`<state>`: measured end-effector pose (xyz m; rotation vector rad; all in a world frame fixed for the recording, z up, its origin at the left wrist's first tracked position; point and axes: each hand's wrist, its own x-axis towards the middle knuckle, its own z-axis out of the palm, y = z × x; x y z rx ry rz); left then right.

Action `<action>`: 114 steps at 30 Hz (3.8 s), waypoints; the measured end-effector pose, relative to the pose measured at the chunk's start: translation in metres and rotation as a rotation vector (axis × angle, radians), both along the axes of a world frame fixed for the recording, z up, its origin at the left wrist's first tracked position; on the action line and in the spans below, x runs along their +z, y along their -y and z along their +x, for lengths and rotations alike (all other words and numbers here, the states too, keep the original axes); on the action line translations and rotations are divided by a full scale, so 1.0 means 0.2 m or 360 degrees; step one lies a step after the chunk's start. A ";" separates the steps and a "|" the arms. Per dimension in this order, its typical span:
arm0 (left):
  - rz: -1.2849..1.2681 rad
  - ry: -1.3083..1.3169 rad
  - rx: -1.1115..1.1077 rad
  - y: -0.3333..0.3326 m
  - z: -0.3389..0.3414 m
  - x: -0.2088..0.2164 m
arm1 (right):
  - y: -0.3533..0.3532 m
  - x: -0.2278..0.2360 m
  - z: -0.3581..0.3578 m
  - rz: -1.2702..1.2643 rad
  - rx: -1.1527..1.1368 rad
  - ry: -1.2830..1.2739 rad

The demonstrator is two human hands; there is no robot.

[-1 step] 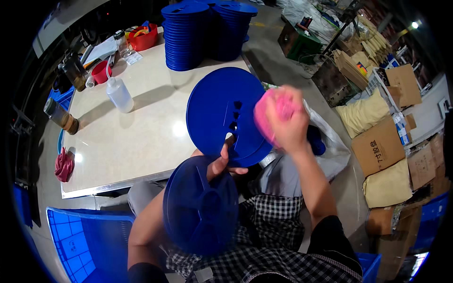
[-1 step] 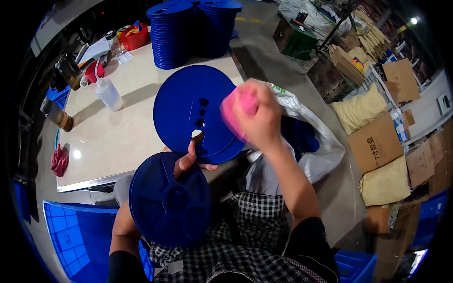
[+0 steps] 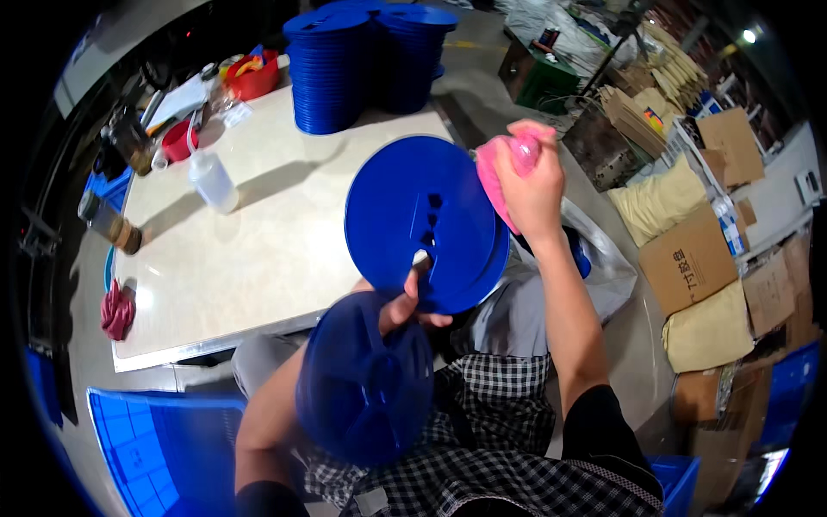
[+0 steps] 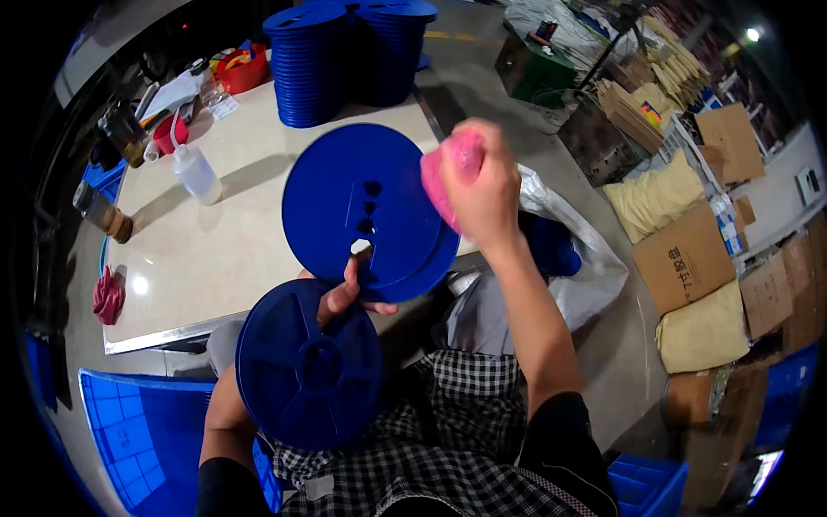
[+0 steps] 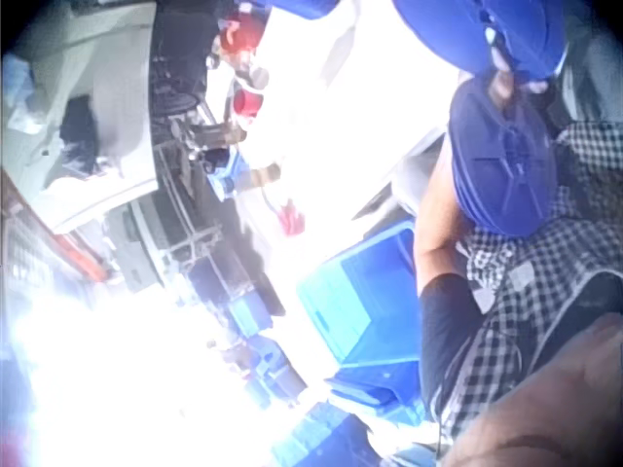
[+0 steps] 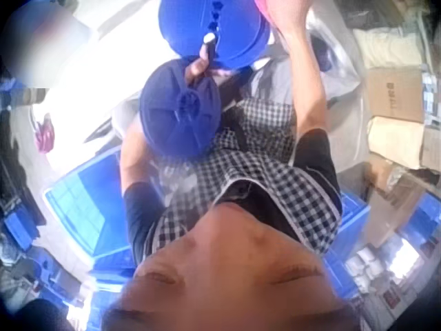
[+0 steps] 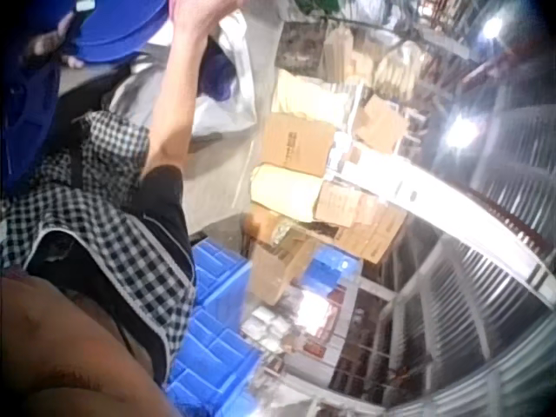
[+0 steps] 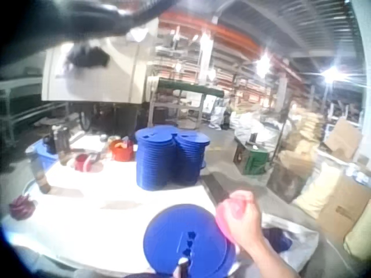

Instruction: The person wipes blue circular plastic lids with a pink cloth, handling them one at a time. They pick each lid from a stack, wipe both sides, and place it into a blue crate, repeating the cycle.

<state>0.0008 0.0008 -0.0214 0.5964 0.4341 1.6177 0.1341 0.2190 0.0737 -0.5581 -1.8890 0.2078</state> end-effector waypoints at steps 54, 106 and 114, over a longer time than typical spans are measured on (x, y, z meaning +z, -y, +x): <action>-0.0098 -0.0080 0.0038 0.00 -0.03 0.01 | 0.40 0.22 0.43 -0.1766 0.0693 0.0306; -0.0218 -0.0345 0.0256 0.06 -0.06 0.31 | 0.54 -0.16 0.03 0.0593 0.0782 0.0497; -0.0197 -0.0393 0.0303 0.02 -0.08 0.33 | -0.01 0.02 0.16 -0.0494 0.0155 -0.0471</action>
